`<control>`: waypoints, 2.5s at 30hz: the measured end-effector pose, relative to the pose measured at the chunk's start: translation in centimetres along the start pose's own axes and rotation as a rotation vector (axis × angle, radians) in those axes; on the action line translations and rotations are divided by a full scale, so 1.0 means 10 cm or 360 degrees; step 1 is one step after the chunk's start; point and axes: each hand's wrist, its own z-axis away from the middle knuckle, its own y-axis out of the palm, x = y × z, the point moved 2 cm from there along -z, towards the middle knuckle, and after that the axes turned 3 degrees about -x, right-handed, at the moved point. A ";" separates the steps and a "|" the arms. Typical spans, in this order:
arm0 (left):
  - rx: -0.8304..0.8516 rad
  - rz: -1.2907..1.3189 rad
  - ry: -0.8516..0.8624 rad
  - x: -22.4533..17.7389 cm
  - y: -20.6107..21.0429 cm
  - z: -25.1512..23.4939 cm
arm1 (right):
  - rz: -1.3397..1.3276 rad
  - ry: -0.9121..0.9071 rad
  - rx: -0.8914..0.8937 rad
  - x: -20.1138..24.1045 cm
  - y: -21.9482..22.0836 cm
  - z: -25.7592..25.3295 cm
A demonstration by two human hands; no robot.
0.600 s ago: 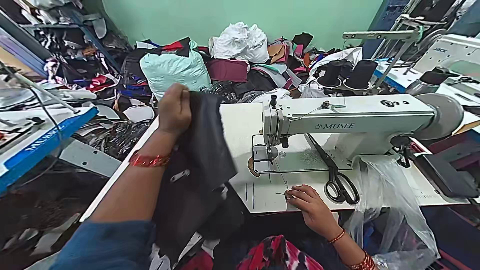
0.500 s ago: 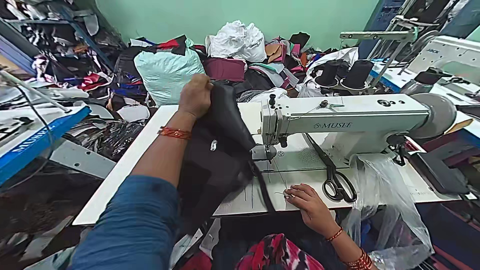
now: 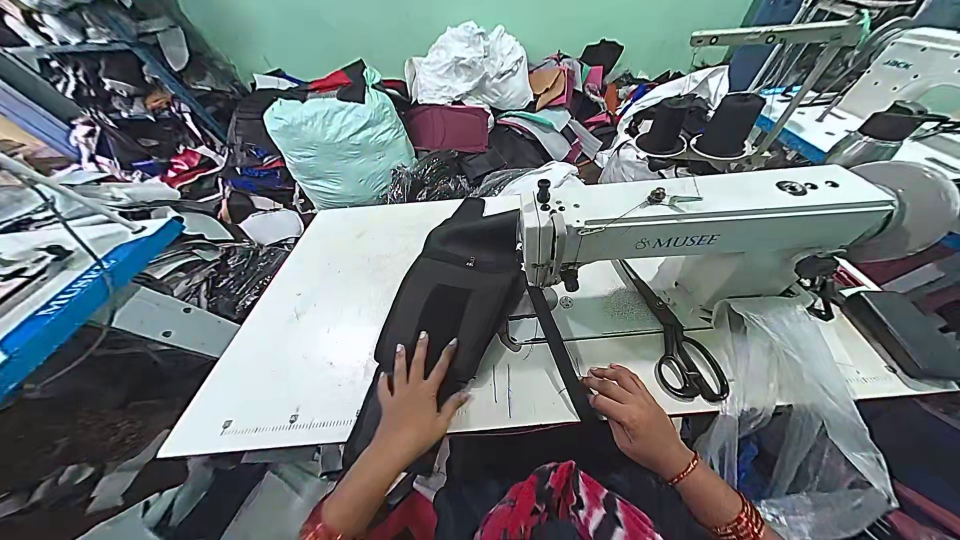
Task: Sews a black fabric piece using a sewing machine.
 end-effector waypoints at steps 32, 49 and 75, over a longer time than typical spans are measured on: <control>-0.0340 0.0164 -0.0342 1.55 -0.44 0.44 | 0.0247 0.0270 -0.0353 0.00 -0.39 -0.04; -0.0406 0.0236 -0.0766 1.30 -0.52 0.20 | 0.0172 0.0825 0.0345 0.18 0.37 -1.22; 0.0293 0.0119 0.0328 -1.05 0.42 -1.27 | 0.0288 0.1175 0.0949 0.02 0.39 -1.38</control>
